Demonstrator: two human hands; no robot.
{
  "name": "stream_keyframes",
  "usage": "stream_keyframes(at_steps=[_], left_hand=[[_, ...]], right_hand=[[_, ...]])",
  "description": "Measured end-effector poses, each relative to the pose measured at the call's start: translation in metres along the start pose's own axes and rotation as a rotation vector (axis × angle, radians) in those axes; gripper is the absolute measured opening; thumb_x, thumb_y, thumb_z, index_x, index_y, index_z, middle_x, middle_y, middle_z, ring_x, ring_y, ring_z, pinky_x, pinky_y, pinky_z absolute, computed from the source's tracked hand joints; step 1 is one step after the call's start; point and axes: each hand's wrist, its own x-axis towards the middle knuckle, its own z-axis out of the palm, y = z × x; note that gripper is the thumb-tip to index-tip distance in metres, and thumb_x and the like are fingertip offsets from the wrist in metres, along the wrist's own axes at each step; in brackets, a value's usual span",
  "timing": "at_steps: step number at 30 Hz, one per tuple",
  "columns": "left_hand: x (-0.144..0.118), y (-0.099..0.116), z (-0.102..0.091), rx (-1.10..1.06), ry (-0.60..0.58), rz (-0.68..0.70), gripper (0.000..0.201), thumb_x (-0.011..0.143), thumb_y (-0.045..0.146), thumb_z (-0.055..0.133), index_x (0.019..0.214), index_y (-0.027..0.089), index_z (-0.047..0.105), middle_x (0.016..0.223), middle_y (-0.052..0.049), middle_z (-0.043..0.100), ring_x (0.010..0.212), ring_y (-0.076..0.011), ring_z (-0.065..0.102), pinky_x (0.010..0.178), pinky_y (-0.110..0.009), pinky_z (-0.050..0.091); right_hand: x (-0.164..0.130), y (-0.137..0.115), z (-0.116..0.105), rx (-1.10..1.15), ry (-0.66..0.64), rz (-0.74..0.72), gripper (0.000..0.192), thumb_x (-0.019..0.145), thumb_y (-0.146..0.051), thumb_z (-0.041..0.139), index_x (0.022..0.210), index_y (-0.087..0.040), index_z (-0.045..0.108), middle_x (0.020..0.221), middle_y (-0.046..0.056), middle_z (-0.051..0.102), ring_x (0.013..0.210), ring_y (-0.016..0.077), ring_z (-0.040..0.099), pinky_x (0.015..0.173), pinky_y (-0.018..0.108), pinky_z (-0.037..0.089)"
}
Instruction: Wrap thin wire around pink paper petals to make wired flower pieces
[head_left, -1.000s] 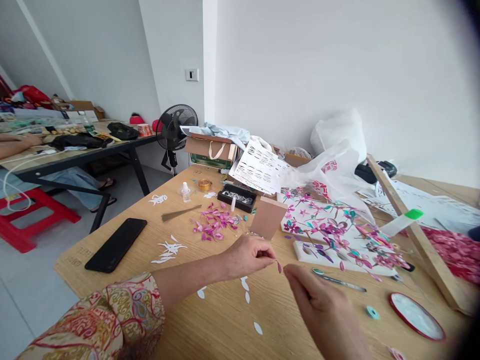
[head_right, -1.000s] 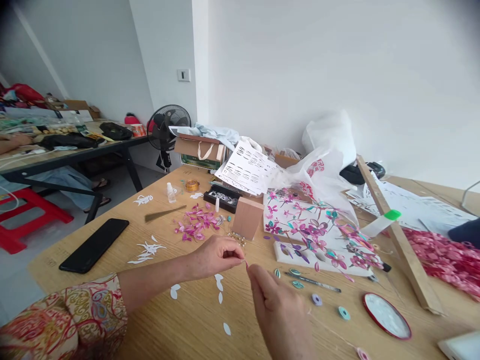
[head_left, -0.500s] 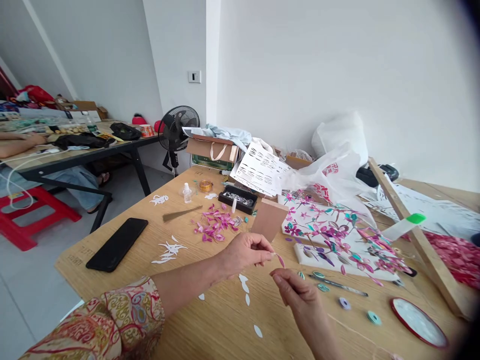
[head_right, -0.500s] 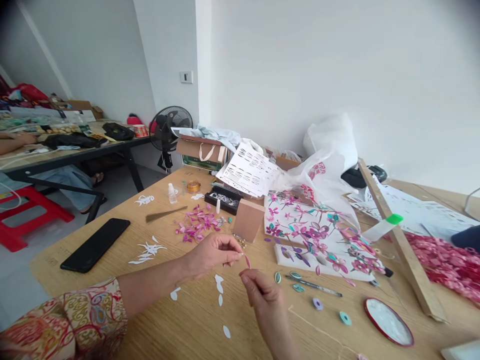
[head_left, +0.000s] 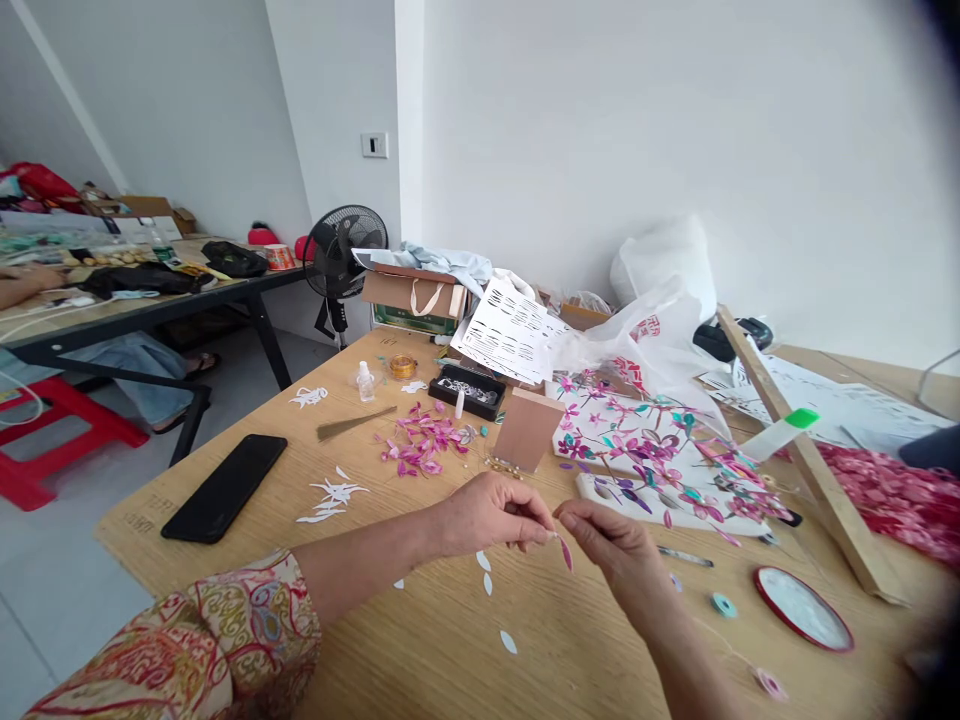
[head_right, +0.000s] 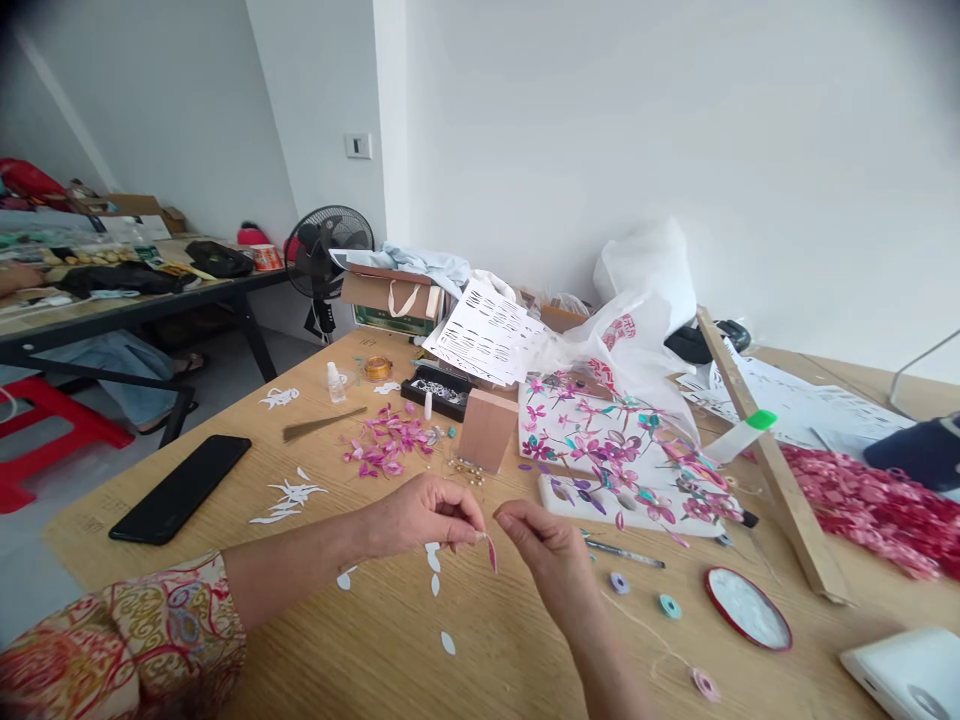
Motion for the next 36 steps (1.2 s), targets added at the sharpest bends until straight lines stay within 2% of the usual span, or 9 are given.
stream_keyframes(at_steps=[4,7,12,16,20,23,29,33,36], left_hand=[[0.005,-0.004,-0.001,-0.043,0.166,-0.002,0.013,0.066,0.024,0.060,0.070,0.012,0.060,0.055,0.003,0.050,0.051,-0.0062,0.046,0.051,-0.018,0.037],[0.010,-0.009,-0.001,0.189,0.222,0.064,0.008,0.070,0.019,0.056,0.070,0.013,0.061,0.060,0.001,0.054,0.055,-0.0075,0.047,0.053,-0.018,0.037],[0.009,-0.006,-0.001,0.634,0.026,0.328,0.013,0.075,0.015,0.051,0.069,0.016,0.063,0.068,-0.001,0.059,0.068,-0.0108,0.051,0.065,-0.020,0.037],[0.003,0.002,-0.002,0.448,-0.093,0.249,0.010,0.073,0.016,0.054,0.072,0.015,0.064,0.068,0.000,0.057,0.064,-0.0092,0.050,0.061,-0.019,0.038],[0.002,0.001,-0.004,0.055,0.009,0.052,0.009,0.069,0.021,0.057,0.070,0.012,0.061,0.057,0.003,0.050,0.052,-0.0060,0.045,0.051,-0.017,0.036],[0.005,-0.004,-0.006,-0.078,0.131,0.034,0.013,0.067,0.024,0.060,0.068,0.011,0.058,0.052,0.003,0.048,0.049,-0.0060,0.044,0.050,-0.017,0.036],[0.012,-0.010,-0.005,0.266,0.257,0.123,0.008,0.070,0.016,0.054,0.069,0.013,0.061,0.063,0.001,0.054,0.057,-0.0076,0.047,0.054,-0.018,0.036],[0.010,-0.011,-0.005,0.627,0.124,0.327,0.013,0.075,0.015,0.051,0.072,0.015,0.064,0.070,-0.001,0.058,0.068,-0.0097,0.050,0.065,-0.019,0.037],[0.006,-0.007,-0.005,0.598,-0.023,0.327,0.013,0.075,0.013,0.051,0.072,0.015,0.064,0.071,-0.001,0.058,0.069,-0.0091,0.050,0.066,-0.019,0.037]], right_hand=[[-0.020,0.011,0.031,0.054,0.037,0.053,0.030,0.075,-0.044,0.049,0.064,-0.018,0.060,0.048,-0.003,0.050,0.043,0.0100,0.043,0.039,0.019,0.034],[-0.037,0.000,0.038,-0.144,0.076,-0.026,0.029,0.080,-0.040,0.044,0.071,-0.019,0.063,0.054,0.000,0.058,0.048,0.0122,0.051,0.044,0.019,0.039],[-0.033,-0.026,0.007,-0.430,0.049,-0.192,0.026,0.081,-0.033,0.042,0.071,-0.022,0.064,0.059,0.001,0.063,0.050,0.0129,0.056,0.047,0.019,0.040],[-0.012,-0.020,-0.013,-0.304,0.027,-0.110,0.026,0.079,-0.036,0.046,0.071,-0.021,0.065,0.064,0.001,0.064,0.059,0.0146,0.057,0.053,0.020,0.043],[-0.008,0.004,0.004,-0.049,0.072,-0.026,0.026,0.076,-0.040,0.051,0.065,-0.019,0.063,0.060,0.000,0.060,0.057,0.0139,0.054,0.052,0.021,0.043],[-0.017,0.016,0.028,-0.001,0.104,-0.003,0.027,0.076,-0.041,0.050,0.068,-0.019,0.064,0.050,-0.002,0.054,0.047,0.0117,0.048,0.042,0.020,0.039],[-0.037,-0.002,0.038,-0.264,0.071,-0.147,0.026,0.083,-0.032,0.042,0.075,-0.020,0.064,0.061,0.001,0.063,0.056,0.0129,0.058,0.050,0.018,0.043],[-0.029,-0.022,0.013,-0.466,0.048,-0.254,0.027,0.084,-0.030,0.039,0.074,-0.021,0.062,0.064,0.002,0.063,0.053,0.0124,0.057,0.049,0.019,0.041],[-0.010,-0.023,-0.007,-0.449,0.021,-0.200,0.026,0.083,-0.033,0.041,0.071,-0.021,0.062,0.057,-0.001,0.060,0.050,0.0119,0.053,0.048,0.020,0.039]])
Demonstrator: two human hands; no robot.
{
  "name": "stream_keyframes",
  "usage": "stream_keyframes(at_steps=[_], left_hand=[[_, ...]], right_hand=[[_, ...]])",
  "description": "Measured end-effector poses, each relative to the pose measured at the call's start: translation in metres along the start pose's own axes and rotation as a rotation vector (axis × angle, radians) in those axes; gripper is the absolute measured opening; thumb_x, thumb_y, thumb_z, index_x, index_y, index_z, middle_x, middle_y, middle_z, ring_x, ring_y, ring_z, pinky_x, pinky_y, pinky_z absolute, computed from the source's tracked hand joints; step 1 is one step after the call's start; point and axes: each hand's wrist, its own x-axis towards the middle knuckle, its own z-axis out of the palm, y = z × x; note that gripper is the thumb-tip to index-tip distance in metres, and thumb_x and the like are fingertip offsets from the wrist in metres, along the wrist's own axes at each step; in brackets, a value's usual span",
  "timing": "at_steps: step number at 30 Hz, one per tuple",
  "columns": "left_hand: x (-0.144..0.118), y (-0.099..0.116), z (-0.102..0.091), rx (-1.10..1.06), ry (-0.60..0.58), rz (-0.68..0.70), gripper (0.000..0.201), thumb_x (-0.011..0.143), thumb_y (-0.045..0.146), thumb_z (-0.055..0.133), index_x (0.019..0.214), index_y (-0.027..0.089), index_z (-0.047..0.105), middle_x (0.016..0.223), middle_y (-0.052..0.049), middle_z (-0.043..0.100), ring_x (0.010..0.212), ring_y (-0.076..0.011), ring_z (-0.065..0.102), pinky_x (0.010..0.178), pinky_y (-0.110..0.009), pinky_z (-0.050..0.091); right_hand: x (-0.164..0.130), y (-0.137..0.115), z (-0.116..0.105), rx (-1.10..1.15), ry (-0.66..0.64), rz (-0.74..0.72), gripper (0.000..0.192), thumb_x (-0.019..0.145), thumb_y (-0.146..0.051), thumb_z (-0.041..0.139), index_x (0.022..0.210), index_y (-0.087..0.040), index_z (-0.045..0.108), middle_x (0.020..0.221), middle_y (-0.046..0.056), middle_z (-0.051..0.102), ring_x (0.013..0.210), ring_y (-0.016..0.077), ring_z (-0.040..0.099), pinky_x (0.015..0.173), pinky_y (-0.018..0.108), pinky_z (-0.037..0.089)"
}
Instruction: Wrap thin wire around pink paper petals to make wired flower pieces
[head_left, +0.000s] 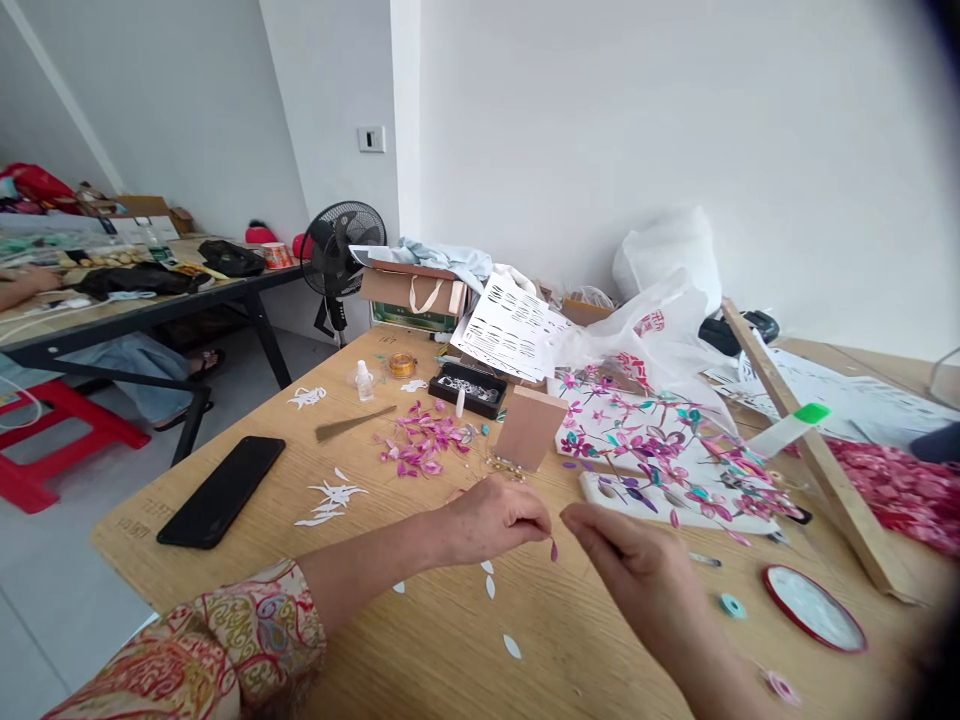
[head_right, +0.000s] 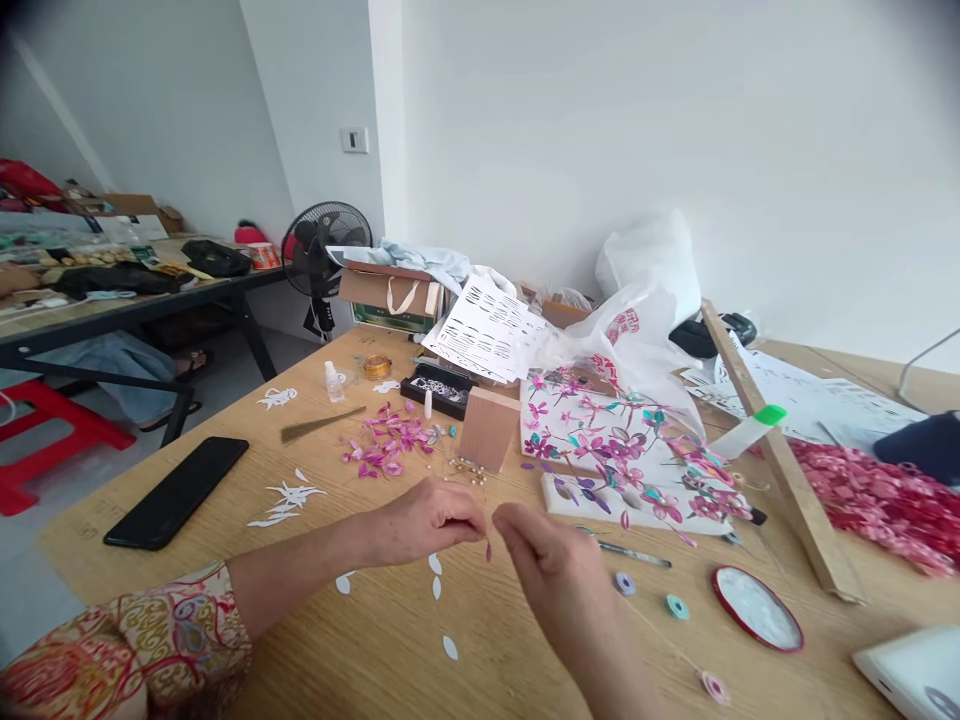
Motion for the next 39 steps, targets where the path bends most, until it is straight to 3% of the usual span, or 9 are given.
stream_keyframes(at_steps=[4,8,13,19,23,27,30,34,39], left_hand=[[-0.002,0.005,-0.004,-0.399,0.026,-0.236,0.008,0.070,0.019,0.057,0.072,0.013,0.063,0.061,0.002,0.054,0.057,-0.0066,0.047,0.054,-0.017,0.037],[0.000,0.002,-0.003,-0.634,0.209,-0.365,0.013,0.066,0.024,0.060,0.068,0.011,0.059,0.055,0.003,0.050,0.051,-0.0061,0.046,0.051,-0.018,0.036],[0.005,-0.009,0.004,-0.423,0.289,-0.360,0.008,0.069,0.019,0.055,0.069,0.012,0.060,0.057,0.002,0.053,0.053,-0.0078,0.048,0.051,-0.018,0.036],[0.001,-0.005,0.002,-0.032,0.114,-0.030,0.012,0.073,0.013,0.052,0.069,0.015,0.064,0.066,0.000,0.057,0.066,-0.0089,0.049,0.063,-0.018,0.036],[-0.004,0.004,-0.002,-0.311,-0.007,-0.148,0.009,0.071,0.017,0.056,0.071,0.014,0.064,0.063,0.001,0.055,0.058,-0.0069,0.048,0.055,-0.017,0.036],[-0.003,0.007,-0.004,-0.640,0.141,-0.338,0.012,0.067,0.024,0.061,0.068,0.012,0.060,0.054,0.003,0.049,0.050,-0.0057,0.045,0.050,-0.017,0.035],[-0.001,0.004,-0.002,-0.675,0.267,-0.371,0.014,0.065,0.025,0.062,0.067,0.012,0.059,0.052,0.003,0.050,0.050,-0.0062,0.045,0.050,-0.018,0.036],[0.002,-0.001,0.002,-0.475,0.284,-0.339,0.009,0.069,0.020,0.057,0.069,0.013,0.060,0.057,0.002,0.053,0.052,-0.0070,0.047,0.052,-0.019,0.037],[0.000,-0.002,0.003,-0.084,0.168,-0.054,0.011,0.074,0.015,0.053,0.071,0.014,0.064,0.068,-0.001,0.058,0.065,-0.0093,0.051,0.063,-0.019,0.038]], right_hand=[[0.013,0.019,0.010,0.242,-0.039,0.098,0.027,0.080,-0.037,0.044,0.065,-0.019,0.058,0.057,-0.001,0.056,0.055,0.0129,0.050,0.051,0.020,0.039],[0.000,0.021,0.044,0.403,-0.043,0.160,0.030,0.080,-0.039,0.044,0.063,-0.018,0.057,0.053,-0.002,0.051,0.051,0.0117,0.047,0.047,0.019,0.037],[-0.022,0.000,0.054,0.203,-0.022,0.105,0.028,0.083,-0.035,0.040,0.067,-0.019,0.057,0.049,-0.003,0.050,0.045,0.0104,0.047,0.044,0.018,0.034],[-0.006,-0.009,0.006,0.034,0.009,-0.002,0.024,0.082,-0.033,0.042,0.068,-0.020,0.058,0.052,-0.002,0.054,0.047,0.0110,0.049,0.046,0.019,0.035],[0.013,0.011,0.001,0.256,-0.066,0.089,0.024,0.079,-0.035,0.046,0.066,-0.020,0.059,0.060,-0.001,0.056,0.055,0.0122,0.049,0.052,0.020,0.037],[0.008,0.023,0.031,0.528,-0.059,0.216,0.028,0.077,-0.040,0.048,0.062,-0.018,0.057,0.049,-0.004,0.045,0.044,0.0088,0.038,0.040,0.019,0.030],[-0.008,0.018,0.051,0.443,0.014,0.199,0.028,0.079,-0.039,0.046,0.065,-0.018,0.058,0.046,-0.005,0.043,0.042,0.0089,0.039,0.040,0.019,0.030],[-0.024,-0.005,0.047,0.150,0.022,0.031,0.026,0.083,-0.032,0.040,0.070,-0.019,0.059,0.056,-0.001,0.056,0.050,0.0104,0.050,0.047,0.019,0.037],[-0.011,-0.016,0.007,-0.071,-0.011,-0.115,0.029,0.085,-0.029,0.036,0.071,-0.020,0.059,0.058,0.000,0.058,0.048,0.0100,0.050,0.046,0.019,0.036]])
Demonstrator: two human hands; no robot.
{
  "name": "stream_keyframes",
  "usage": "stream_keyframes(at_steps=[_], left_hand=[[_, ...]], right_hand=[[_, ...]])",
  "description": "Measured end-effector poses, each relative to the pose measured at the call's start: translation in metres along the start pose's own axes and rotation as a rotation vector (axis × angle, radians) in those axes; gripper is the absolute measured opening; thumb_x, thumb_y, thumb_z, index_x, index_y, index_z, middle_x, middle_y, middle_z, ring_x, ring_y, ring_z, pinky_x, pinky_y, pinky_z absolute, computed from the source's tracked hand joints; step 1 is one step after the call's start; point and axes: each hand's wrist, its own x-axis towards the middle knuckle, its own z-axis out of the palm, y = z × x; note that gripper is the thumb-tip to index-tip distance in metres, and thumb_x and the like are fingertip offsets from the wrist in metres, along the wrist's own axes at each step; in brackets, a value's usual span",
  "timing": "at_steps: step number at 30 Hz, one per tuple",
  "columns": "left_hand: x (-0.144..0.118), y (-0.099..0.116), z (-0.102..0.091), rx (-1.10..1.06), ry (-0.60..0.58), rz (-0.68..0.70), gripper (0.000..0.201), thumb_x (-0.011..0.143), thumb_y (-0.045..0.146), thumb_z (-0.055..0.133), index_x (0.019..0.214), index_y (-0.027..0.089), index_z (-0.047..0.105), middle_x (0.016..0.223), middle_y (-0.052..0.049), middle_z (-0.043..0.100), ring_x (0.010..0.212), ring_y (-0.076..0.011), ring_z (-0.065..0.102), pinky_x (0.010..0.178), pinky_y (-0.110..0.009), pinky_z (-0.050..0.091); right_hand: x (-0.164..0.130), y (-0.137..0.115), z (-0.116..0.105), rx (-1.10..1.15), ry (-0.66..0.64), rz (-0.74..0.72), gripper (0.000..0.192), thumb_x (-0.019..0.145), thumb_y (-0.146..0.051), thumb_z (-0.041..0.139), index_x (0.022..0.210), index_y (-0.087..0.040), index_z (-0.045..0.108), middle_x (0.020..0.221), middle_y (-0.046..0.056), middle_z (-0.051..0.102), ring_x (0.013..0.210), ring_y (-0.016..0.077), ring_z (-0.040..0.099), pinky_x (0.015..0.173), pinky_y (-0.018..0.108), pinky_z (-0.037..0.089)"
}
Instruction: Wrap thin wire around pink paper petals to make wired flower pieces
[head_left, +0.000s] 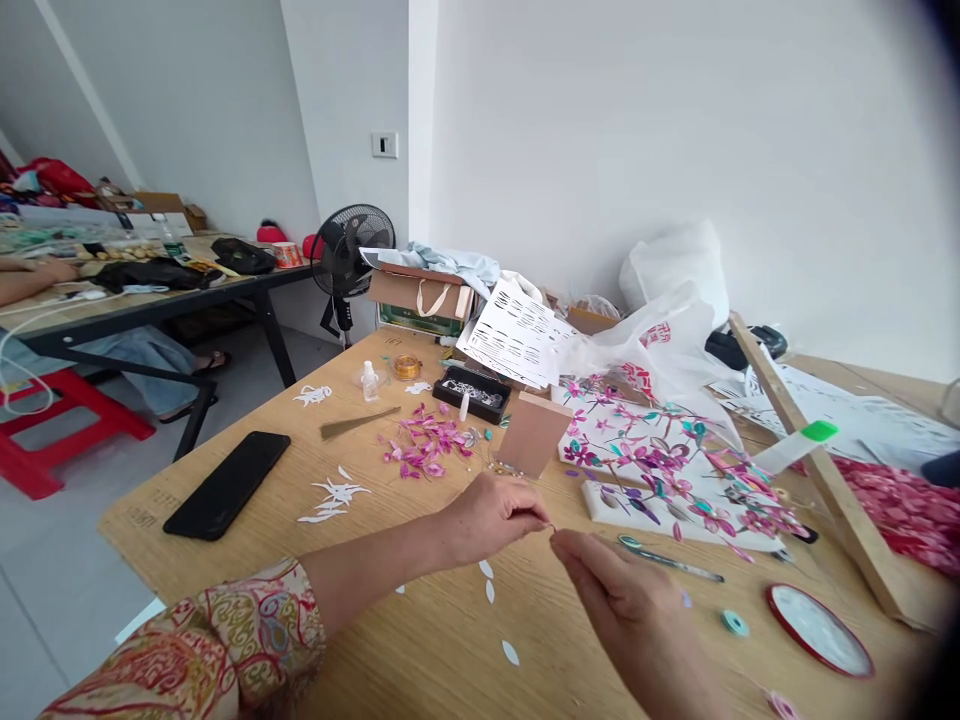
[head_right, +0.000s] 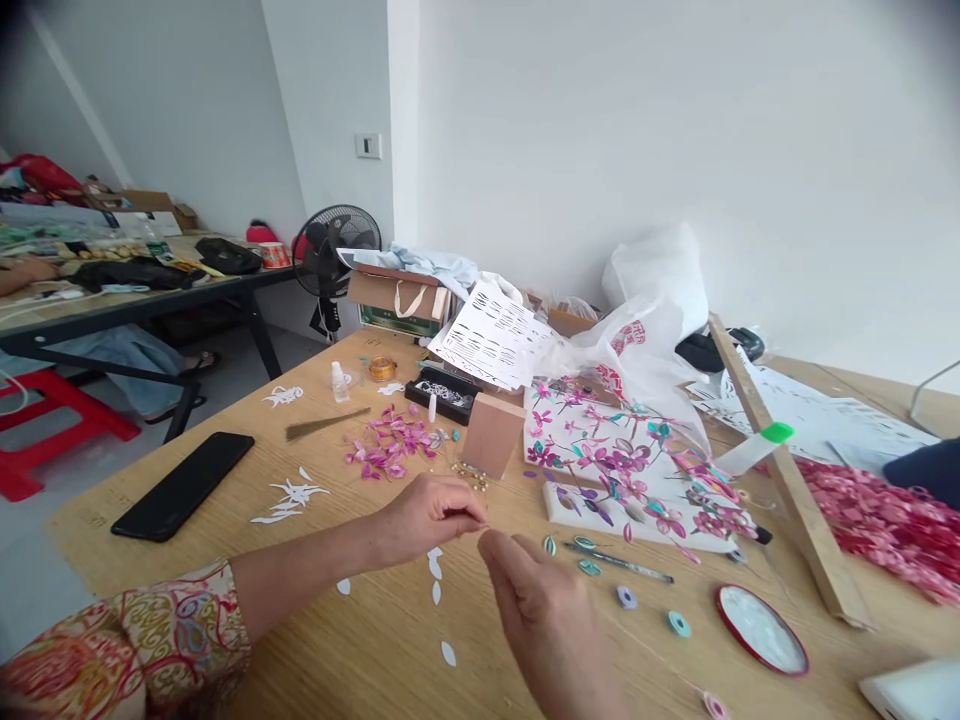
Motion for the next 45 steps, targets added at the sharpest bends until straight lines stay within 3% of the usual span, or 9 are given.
stream_keyframes(at_steps=[5,9,15,19,22,27,34,39,45], left_hand=[[-0.007,0.008,-0.003,-0.153,-0.126,-0.059,0.009,0.071,0.015,0.055,0.070,0.014,0.064,0.064,0.001,0.056,0.058,-0.0070,0.048,0.057,-0.017,0.037],[-0.008,0.012,-0.006,-0.462,-0.002,-0.297,0.009,0.067,0.021,0.059,0.067,0.012,0.061,0.056,0.003,0.051,0.052,-0.0057,0.045,0.051,-0.017,0.036],[-0.003,0.002,-0.002,-0.481,0.120,-0.356,0.009,0.066,0.021,0.058,0.067,0.012,0.059,0.055,0.003,0.051,0.051,-0.0067,0.046,0.052,-0.019,0.037],[-0.002,0.003,-0.003,-0.182,0.120,-0.235,0.009,0.070,0.016,0.054,0.068,0.013,0.062,0.063,0.001,0.056,0.057,-0.0078,0.047,0.055,-0.019,0.037],[-0.004,0.008,-0.005,0.042,-0.007,-0.058,0.012,0.072,0.013,0.053,0.068,0.014,0.064,0.066,0.000,0.057,0.064,-0.0091,0.049,0.061,-0.019,0.037],[-0.008,0.019,-0.007,-0.207,-0.200,-0.134,0.008,0.070,0.015,0.056,0.070,0.013,0.063,0.063,0.001,0.054,0.057,-0.0069,0.048,0.054,-0.017,0.036],[-0.005,0.016,-0.007,-0.564,0.069,-0.365,0.016,0.064,0.027,0.063,0.066,0.011,0.059,0.052,0.003,0.049,0.050,-0.0055,0.045,0.050,-0.018,0.035],[-0.001,0.005,-0.001,-0.446,0.114,-0.384,0.007,0.065,0.019,0.058,0.066,0.012,0.059,0.055,0.003,0.051,0.051,-0.0061,0.046,0.050,-0.018,0.036],[-0.003,0.003,0.002,-0.062,-0.045,-0.150,0.009,0.070,0.014,0.055,0.067,0.014,0.063,0.061,0.001,0.055,0.059,-0.0077,0.047,0.056,-0.017,0.035]], right_hand=[[0.019,0.025,-0.008,0.169,-0.071,0.120,0.026,0.083,-0.033,0.040,0.070,-0.020,0.059,0.061,-0.001,0.058,0.057,0.0126,0.052,0.052,0.019,0.039],[0.013,0.034,0.019,0.428,-0.055,0.232,0.028,0.081,-0.037,0.043,0.066,-0.018,0.058,0.059,-0.001,0.054,0.056,0.0123,0.048,0.051,0.020,0.038],[-0.011,0.018,0.050,0.500,-0.005,0.315,0.029,0.081,-0.039,0.043,0.069,-0.018,0.059,0.047,-0.004,0.042,0.043,0.0101,0.042,0.041,0.019,0.034],[-0.018,0.003,0.035,0.277,-0.006,0.177,0.027,0.083,-0.034,0.040,0.070,-0.019,0.059,0.054,-0.001,0.054,0.048,0.0115,0.050,0.045,0.018,0.038],[-0.010,-0.002,0.010,0.116,0.007,0.056,0.026,0.083,-0.030,0.040,0.071,-0.020,0.061,0.059,0.001,0.059,0.050,0.0120,0.053,0.047,0.019,0.038],[0.015,0.016,-0.009,0.209,-0.013,0.146,0.024,0.081,-0.033,0.044,0.069,-0.020,0.060,0.061,0.000,0.059,0.057,0.0132,0.053,0.052,0.020,0.040],[0.007,0.025,0.036,0.562,-0.023,0.302,0.031,0.079,-0.042,0.043,0.061,-0.019,0.052,0.049,-0.004,0.040,0.046,0.0096,0.038,0.042,0.019,0.032],[-0.013,0.005,0.042,0.274,-0.045,0.225,0.032,0.084,-0.038,0.035,0.066,-0.019,0.053,0.050,-0.004,0.044,0.045,0.0099,0.040,0.043,0.018,0.033],[-0.007,-0.007,0.000,-0.111,-0.112,0.093,0.028,0.084,-0.029,0.035,0.062,-0.023,0.052,0.045,-0.003,0.048,0.039,0.0106,0.042,0.041,0.020,0.028]])
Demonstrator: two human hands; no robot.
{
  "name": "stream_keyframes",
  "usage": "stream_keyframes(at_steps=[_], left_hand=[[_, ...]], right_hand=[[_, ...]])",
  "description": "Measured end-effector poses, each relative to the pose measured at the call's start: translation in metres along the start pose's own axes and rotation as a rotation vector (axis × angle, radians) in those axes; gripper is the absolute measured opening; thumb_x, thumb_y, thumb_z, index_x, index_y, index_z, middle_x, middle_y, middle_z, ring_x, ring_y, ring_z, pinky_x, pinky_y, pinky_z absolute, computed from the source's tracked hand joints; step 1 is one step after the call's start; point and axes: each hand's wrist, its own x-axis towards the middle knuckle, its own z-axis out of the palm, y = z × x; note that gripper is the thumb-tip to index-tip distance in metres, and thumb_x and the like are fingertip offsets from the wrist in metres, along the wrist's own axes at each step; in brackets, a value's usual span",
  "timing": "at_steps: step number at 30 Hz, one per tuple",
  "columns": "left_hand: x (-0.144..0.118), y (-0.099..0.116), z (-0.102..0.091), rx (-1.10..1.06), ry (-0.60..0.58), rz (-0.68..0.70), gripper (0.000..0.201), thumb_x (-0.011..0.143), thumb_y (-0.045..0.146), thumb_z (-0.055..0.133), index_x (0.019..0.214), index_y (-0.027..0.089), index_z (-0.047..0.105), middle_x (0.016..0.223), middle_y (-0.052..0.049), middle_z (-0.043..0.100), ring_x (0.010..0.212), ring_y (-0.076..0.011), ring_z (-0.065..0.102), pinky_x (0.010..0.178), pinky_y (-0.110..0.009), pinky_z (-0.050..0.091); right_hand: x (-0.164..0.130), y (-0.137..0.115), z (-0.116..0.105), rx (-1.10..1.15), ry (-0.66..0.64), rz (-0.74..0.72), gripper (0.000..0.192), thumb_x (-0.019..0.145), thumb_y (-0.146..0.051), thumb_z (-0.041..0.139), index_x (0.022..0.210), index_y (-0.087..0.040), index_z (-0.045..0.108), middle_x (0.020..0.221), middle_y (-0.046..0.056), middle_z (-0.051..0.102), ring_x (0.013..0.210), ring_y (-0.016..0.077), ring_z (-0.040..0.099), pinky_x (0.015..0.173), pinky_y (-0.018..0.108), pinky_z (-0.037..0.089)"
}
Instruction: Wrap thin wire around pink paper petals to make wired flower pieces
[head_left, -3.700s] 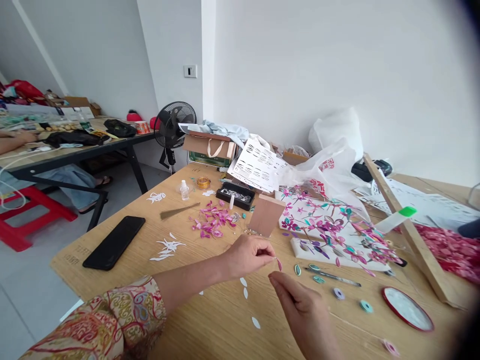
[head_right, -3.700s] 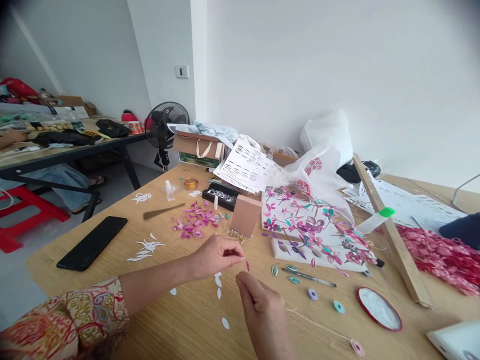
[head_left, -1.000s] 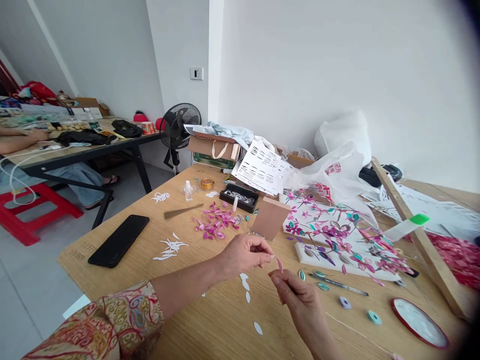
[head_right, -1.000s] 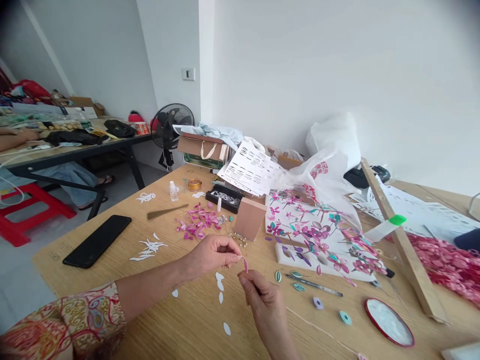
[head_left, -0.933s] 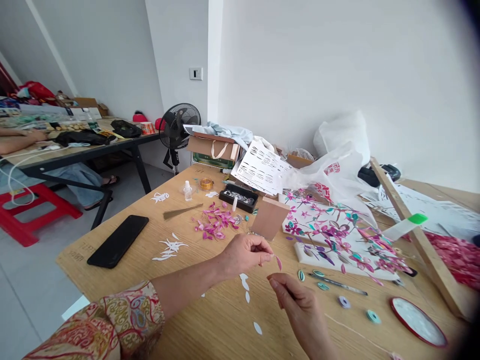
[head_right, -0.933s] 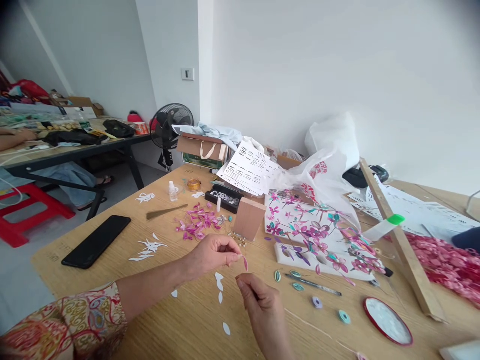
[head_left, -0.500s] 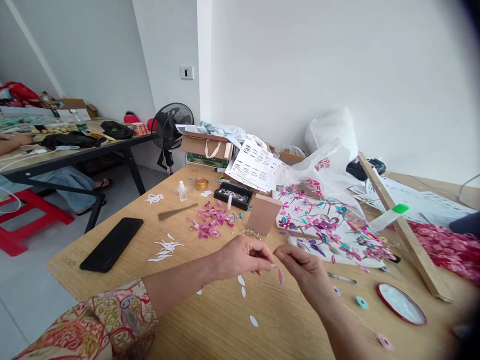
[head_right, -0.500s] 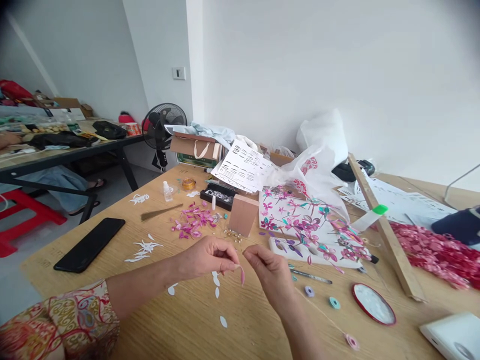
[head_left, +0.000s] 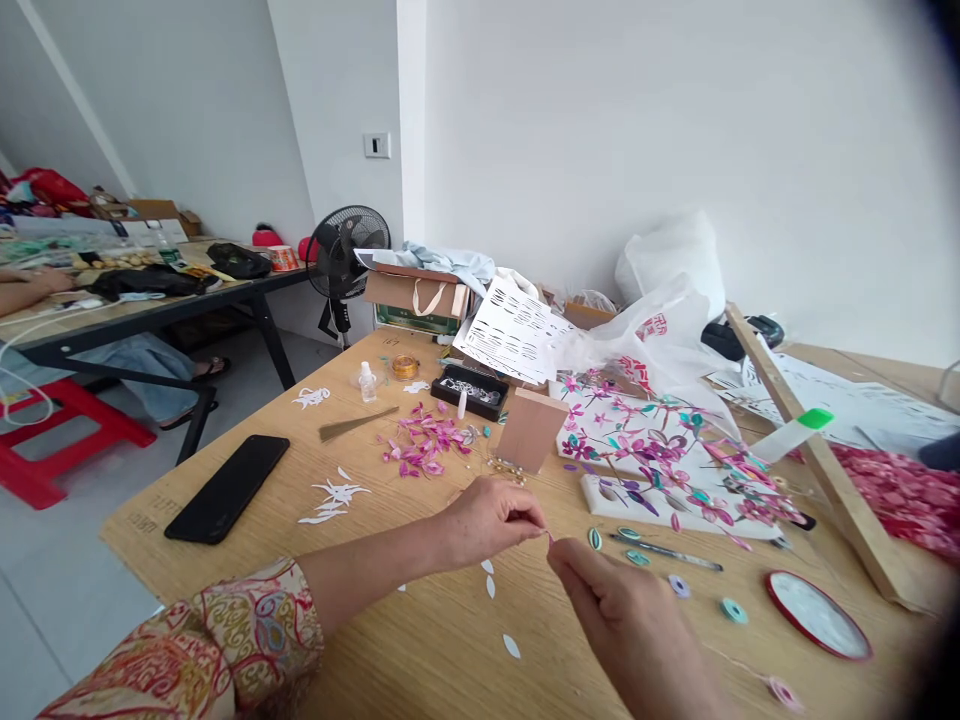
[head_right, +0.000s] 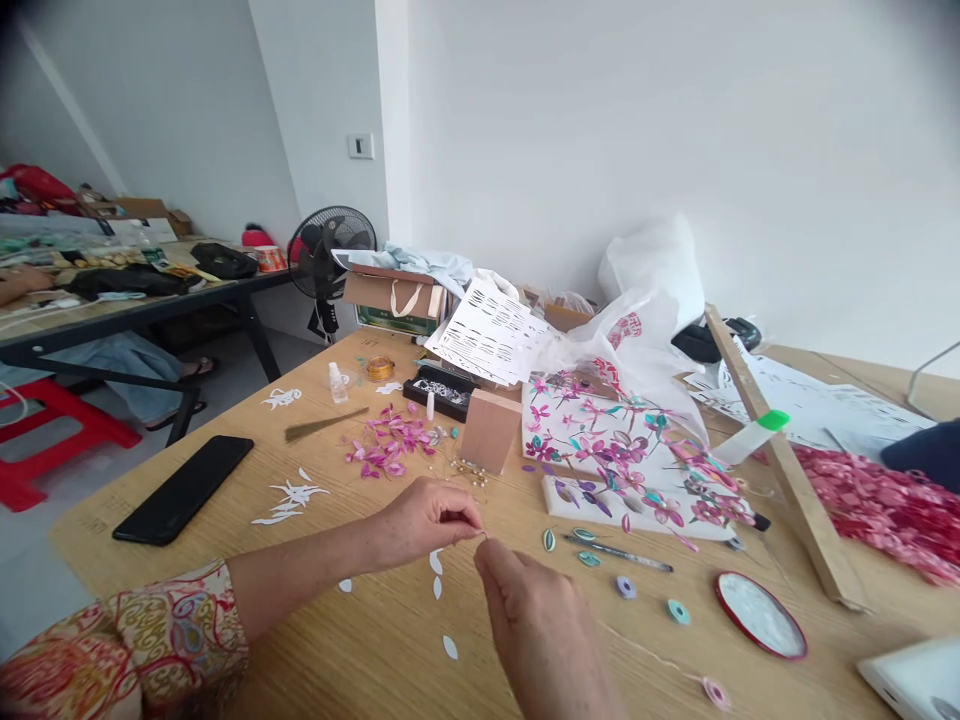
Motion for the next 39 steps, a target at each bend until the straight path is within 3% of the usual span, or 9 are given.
stream_keyframes(at_steps=[3,5,11,15,21,26,31,35,39], left_hand=[[-0.004,0.005,0.000,0.024,-0.115,0.088,0.009,0.069,0.012,0.055,0.067,0.015,0.064,0.064,0.001,0.056,0.062,-0.0076,0.048,0.058,-0.017,0.035],[-0.006,0.008,-0.001,-0.115,-0.139,0.002,0.007,0.068,0.014,0.057,0.068,0.014,0.064,0.062,0.002,0.055,0.058,-0.0066,0.047,0.054,-0.017,0.035],[-0.005,0.008,-0.006,-0.489,0.082,-0.230,0.015,0.065,0.026,0.062,0.069,0.012,0.061,0.053,0.003,0.050,0.050,-0.0059,0.046,0.050,-0.017,0.036],[-0.001,0.001,-0.007,-0.344,0.151,-0.191,0.009,0.068,0.020,0.056,0.070,0.012,0.061,0.056,0.003,0.052,0.051,-0.0065,0.046,0.051,-0.018,0.036],[-0.002,-0.003,-0.004,0.131,0.029,0.113,0.011,0.072,0.015,0.053,0.069,0.015,0.064,0.068,-0.001,0.058,0.068,-0.0104,0.051,0.065,-0.020,0.037],[-0.008,0.005,-0.003,-0.177,-0.098,-0.011,0.007,0.069,0.018,0.057,0.069,0.014,0.063,0.061,0.002,0.054,0.056,-0.0069,0.047,0.055,-0.018,0.036],[-0.006,0.010,-0.005,-0.498,0.067,-0.196,0.015,0.065,0.026,0.062,0.068,0.012,0.060,0.054,0.004,0.050,0.051,-0.0061,0.046,0.051,-0.018,0.036],[-0.001,0.004,-0.004,-0.395,0.153,-0.187,0.008,0.068,0.020,0.057,0.069,0.012,0.060,0.055,0.003,0.050,0.051,-0.0064,0.046,0.051,-0.018,0.036],[0.000,-0.004,-0.001,-0.019,0.153,0.021,0.009,0.071,0.014,0.054,0.070,0.014,0.063,0.065,0.000,0.056,0.062,-0.0089,0.050,0.059,-0.019,0.038]], right_hand=[[0.015,0.012,-0.015,0.051,-0.029,0.030,0.027,0.082,-0.031,0.038,0.064,-0.023,0.055,0.049,-0.002,0.051,0.045,0.0116,0.045,0.044,0.020,0.031],[0.025,0.023,-0.013,0.213,-0.053,0.053,0.027,0.082,-0.034,0.039,0.064,-0.022,0.056,0.053,-0.002,0.053,0.051,0.0121,0.047,0.048,0.020,0.035],[0.024,0.032,0.034,0.712,-0.017,0.184,0.032,0.079,-0.043,0.043,0.061,-0.018,0.052,0.050,-0.004,0.044,0.047,0.0097,0.039,0.044,0.019,0.032],[0.005,0.011,0.050,0.501,0.056,0.147,0.032,0.083,-0.041,0.037,0.063,-0.019,0.051,0.048,-0.005,0.041,0.044,0.0097,0.039,0.043,0.019,0.031],[0.001,-0.003,0.012,0.081,0.086,-0.010,0.031,0.085,-0.031,0.033,0.063,-0.021,0.053,0.048,-0.002,0.050,0.041,0.0100,0.043,0.042,0.019,0.030],[0.024,0.022,-0.003,0.271,0.065,0.071,0.027,0.083,-0.033,0.039,0.068,-0.020,0.057,0.058,-0.001,0.056,0.053,0.0119,0.049,0.050,0.019,0.037],[0.025,0.029,0.032,0.588,0.075,0.137,0.032,0.080,-0.041,0.042,0.062,-0.018,0.056,0.054,-0.002,0.050,0.052,0.0113,0.045,0.048,0.019,0.037],[0.006,0.011,0.049,0.431,0.105,0.126,0.033,0.083,-0.039,0.038,0.066,-0.018,0.056,0.052,-0.003,0.047,0.048,0.0101,0.043,0.044,0.018,0.034],[-0.005,-0.001,0.028,0.183,0.075,0.019,0.032,0.086,-0.031,0.033,0.069,-0.019,0.057,0.052,-0.002,0.051,0.045,0.0096,0.044,0.044,0.018,0.033]])
